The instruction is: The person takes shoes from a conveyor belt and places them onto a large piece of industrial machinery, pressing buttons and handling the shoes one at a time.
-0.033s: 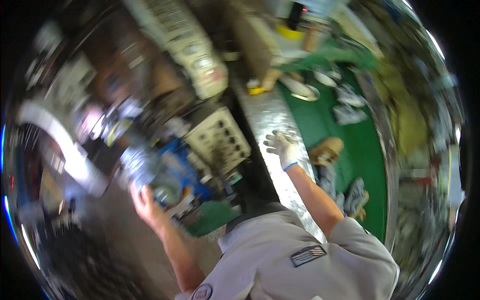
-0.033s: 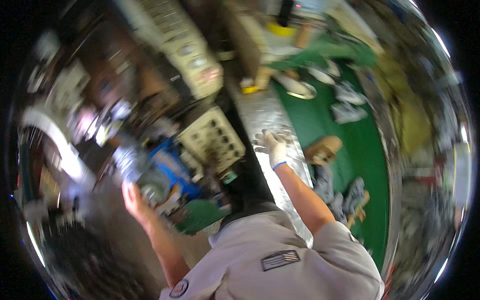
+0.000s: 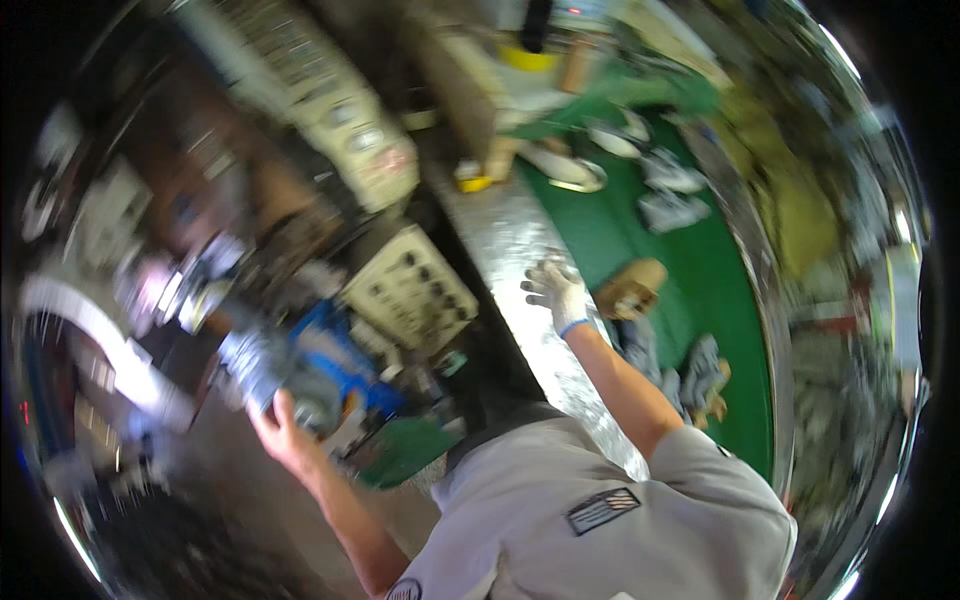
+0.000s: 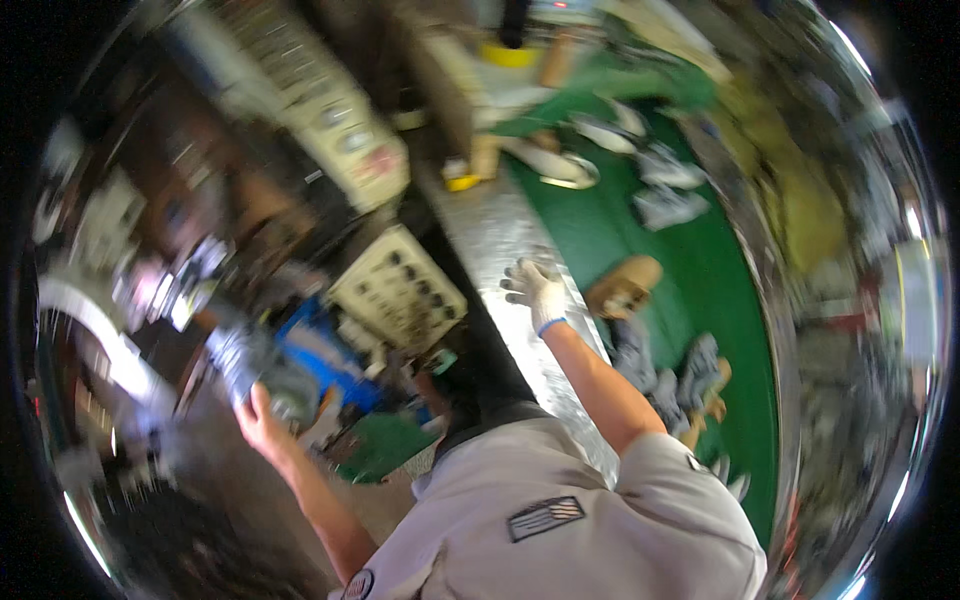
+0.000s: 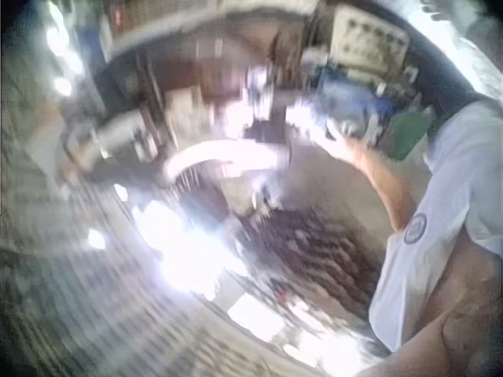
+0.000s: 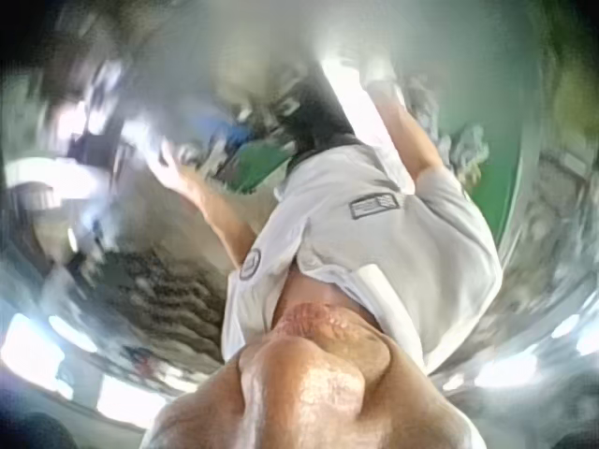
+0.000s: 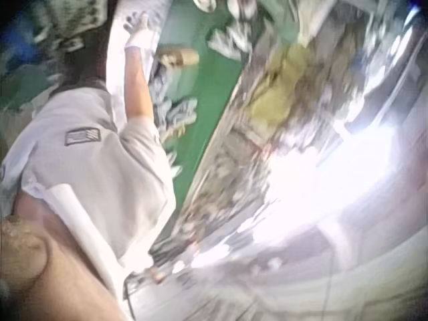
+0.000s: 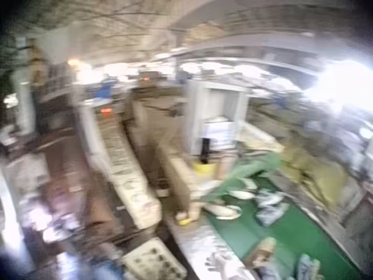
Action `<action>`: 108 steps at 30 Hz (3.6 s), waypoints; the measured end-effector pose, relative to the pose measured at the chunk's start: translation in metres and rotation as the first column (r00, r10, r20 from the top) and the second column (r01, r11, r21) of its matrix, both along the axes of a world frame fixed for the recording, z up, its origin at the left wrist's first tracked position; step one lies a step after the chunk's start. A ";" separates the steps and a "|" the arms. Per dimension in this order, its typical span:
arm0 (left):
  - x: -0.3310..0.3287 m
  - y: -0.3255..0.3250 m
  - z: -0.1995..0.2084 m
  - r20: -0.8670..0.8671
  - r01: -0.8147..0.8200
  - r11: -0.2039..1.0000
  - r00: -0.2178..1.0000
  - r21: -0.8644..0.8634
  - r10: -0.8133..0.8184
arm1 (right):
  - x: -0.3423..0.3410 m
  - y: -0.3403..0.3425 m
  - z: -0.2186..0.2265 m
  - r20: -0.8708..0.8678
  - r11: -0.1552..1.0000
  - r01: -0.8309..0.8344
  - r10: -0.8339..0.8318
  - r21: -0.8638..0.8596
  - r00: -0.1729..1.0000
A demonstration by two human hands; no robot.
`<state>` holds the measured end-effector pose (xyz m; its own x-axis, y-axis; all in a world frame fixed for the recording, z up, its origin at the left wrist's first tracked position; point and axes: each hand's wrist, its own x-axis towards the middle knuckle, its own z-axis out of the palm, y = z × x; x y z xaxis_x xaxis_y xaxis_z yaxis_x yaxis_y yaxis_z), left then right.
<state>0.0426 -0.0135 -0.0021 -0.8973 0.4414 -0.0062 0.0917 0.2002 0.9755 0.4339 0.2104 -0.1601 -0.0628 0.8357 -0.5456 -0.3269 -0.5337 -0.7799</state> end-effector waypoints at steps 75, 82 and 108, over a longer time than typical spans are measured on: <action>-0.134 0.011 -0.044 0.490 -0.118 0.948 0.870 0.296 -0.044 | -0.386 -0.110 0.107 -0.507 0.867 -0.478 0.479 0.143 0.716; -0.082 0.015 -0.065 0.724 -0.077 0.917 0.640 0.391 -0.256 | -0.380 -0.097 0.104 -0.350 0.835 -0.515 0.549 0.192 0.759; 0.026 -0.121 -0.234 0.268 0.122 0.754 0.961 -0.646 0.074 | -0.195 -0.129 0.068 -0.124 0.956 -0.232 0.256 0.180 0.959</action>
